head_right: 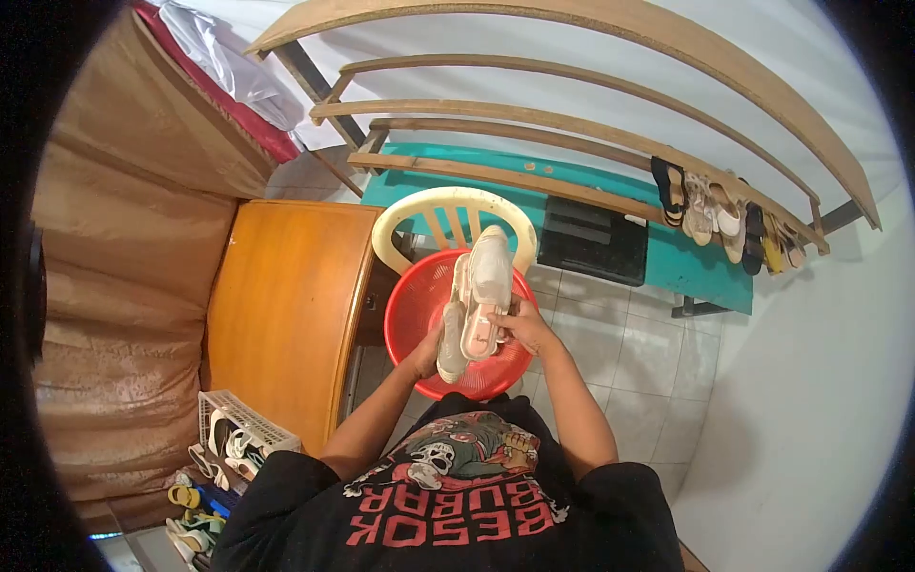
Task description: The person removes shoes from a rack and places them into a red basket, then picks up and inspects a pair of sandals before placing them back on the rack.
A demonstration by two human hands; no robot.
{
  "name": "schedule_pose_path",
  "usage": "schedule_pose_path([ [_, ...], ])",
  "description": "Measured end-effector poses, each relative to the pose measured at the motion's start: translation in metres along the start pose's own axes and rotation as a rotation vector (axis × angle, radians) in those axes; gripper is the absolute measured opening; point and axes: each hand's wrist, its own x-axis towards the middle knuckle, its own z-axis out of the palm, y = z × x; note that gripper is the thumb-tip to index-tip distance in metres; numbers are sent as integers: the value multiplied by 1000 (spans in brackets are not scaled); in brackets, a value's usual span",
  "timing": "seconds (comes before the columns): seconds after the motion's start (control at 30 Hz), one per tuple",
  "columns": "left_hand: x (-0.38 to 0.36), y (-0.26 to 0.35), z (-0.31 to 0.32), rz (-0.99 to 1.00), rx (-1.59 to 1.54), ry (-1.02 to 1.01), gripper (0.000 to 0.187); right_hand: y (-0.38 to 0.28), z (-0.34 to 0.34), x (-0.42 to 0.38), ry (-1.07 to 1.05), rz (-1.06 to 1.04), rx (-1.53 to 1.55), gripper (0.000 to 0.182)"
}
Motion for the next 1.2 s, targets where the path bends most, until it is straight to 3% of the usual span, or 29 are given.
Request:
schedule_pose_path([
  [0.13, 0, -2, -12, -77, -24, -79, 70, -15, 9, 17, 62, -217, -2, 53],
  [0.23, -10, 14, 3, 6, -61, -97, 65, -34, 18, 25, 101, -470, -127, 56],
  [0.33, -3, 4, -8, 11, -120, -83, 64, -45, 29, 27, 122, -561, -6, 51],
  [0.53, -5, -2, -6, 60, -122, -144, 66, -39, 33, 39, 183, -539, -38, 48],
  [0.57, -4, -2, -6, 57, -121, -140, 66, -27, 29, 49, 183, -632, -150, 49],
  [0.67, -5, 0, -6, 53, -95, -157, 68, -20, 26, 48, 204, -639, -402, 52],
  [0.7, -8, 0, -5, 25, -67, -107, 71, -21, 27, 50, 277, -777, -597, 49],
  [0.73, -12, 2, -3, -4, -38, -59, 73, -28, 33, 44, 274, -774, -594, 49],
  [0.8, -15, 5, 4, -7, -50, -47, 75, -40, 39, 29, 128, -509, -249, 41],
  [0.93, -18, 18, 18, 33, -82, -148, 77, -41, 36, 30, 156, -565, -175, 39],
  [1.0, -16, 19, 27, 75, -113, -159, 77, -40, 24, 32, 55, -509, -57, 41],
  [1.07, -13, 19, 32, 121, -144, -174, 77, -33, 6, 45, 84, -560, -226, 45],
  [1.13, -12, 17, 33, 41, -66, -105, 76, -39, 6, 39, 115, -608, -397, 49],
  [1.2, -10, 12, 30, 46, -64, -120, 76, -46, 9, 30, 95, -459, -394, 49],
])
